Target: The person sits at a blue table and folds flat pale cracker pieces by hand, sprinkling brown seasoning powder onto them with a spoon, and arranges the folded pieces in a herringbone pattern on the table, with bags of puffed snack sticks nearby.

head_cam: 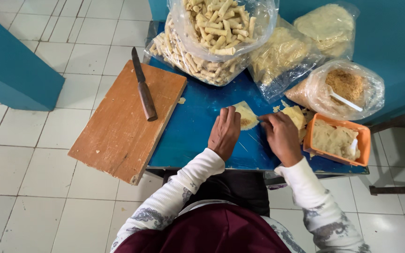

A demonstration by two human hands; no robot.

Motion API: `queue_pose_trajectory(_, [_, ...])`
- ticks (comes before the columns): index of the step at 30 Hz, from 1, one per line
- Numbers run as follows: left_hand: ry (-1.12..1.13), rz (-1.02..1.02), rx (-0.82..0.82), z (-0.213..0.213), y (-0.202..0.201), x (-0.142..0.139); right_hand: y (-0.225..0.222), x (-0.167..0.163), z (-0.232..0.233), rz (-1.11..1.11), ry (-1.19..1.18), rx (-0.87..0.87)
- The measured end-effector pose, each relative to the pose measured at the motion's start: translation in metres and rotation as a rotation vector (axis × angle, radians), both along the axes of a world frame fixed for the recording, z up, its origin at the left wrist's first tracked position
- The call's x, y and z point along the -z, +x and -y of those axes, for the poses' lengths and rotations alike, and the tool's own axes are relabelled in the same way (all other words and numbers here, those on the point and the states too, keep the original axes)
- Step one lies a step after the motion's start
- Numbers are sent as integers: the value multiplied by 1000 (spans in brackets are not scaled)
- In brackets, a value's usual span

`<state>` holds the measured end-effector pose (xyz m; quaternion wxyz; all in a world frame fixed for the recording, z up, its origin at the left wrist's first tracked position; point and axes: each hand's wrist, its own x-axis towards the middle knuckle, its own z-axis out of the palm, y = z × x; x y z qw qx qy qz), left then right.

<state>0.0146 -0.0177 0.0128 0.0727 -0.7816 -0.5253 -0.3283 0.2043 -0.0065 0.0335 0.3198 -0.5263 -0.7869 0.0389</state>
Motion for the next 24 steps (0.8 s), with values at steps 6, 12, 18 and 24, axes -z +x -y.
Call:
queue_pose_trajectory(6, [-65,-29,13,1,0,1,-7,12,-4,-42,-57,40])
queue_pose_trajectory(12, [-104,187,-6,-2,0,7,-10,10,0,-148,-124,46])
queue_pose_trajectory(18, [-151,471,12,-1,-3,5,-14,8,2,-165,-34,-82])
queue_pose_trajectory(24, [-114,550,12,-4,-3,1,-11,6,0,-191,-74,-179])
